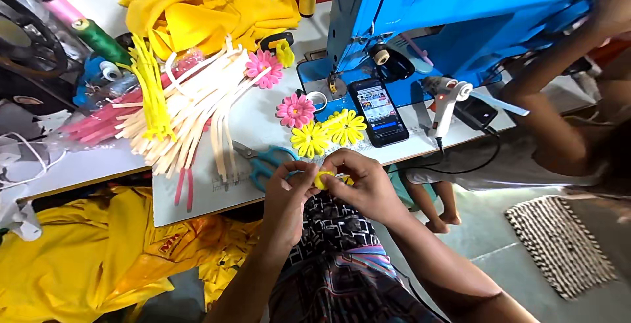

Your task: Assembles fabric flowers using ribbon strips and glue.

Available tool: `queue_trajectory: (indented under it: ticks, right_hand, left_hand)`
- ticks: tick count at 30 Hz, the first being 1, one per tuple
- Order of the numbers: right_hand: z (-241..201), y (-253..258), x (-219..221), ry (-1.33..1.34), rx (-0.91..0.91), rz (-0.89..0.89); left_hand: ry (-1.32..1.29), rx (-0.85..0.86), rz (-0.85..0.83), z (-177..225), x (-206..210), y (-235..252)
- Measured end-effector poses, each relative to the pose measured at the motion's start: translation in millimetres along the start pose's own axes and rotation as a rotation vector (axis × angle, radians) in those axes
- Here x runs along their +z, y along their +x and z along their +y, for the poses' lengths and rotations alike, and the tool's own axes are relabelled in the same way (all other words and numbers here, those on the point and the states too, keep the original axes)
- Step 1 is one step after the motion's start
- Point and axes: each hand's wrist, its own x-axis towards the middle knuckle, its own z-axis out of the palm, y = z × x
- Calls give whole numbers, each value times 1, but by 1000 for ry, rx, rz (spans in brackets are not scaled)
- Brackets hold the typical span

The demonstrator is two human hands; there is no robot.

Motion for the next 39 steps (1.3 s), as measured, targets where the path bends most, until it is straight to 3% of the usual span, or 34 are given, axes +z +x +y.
queue_trajectory:
  ticks: [4, 10, 15, 20, 28, 39]
  right_hand:
    - [-5, 2, -4, 14, 66, 36]
    - [-8, -3, -14, 145, 187, -52]
    - [-3, -7, -13, 316, 313, -5]
    - [-2, -8, -13, 382, 379, 51]
    - [-3, -7, -4, 363, 459, 92]
    - [-3, -2, 8, 433, 428, 116]
  left_hand:
    - [107, 177, -98, -2, -5, -1]
    - [136, 235, -50, -3, -6, 1]
    - [321, 427, -125, -14, -10, 4]
    - [472, 504, -70, -15, -9, 5]
    - [365, 443, -29, -20, -8, 8]
    - [194, 458, 70, -26, -4, 7]
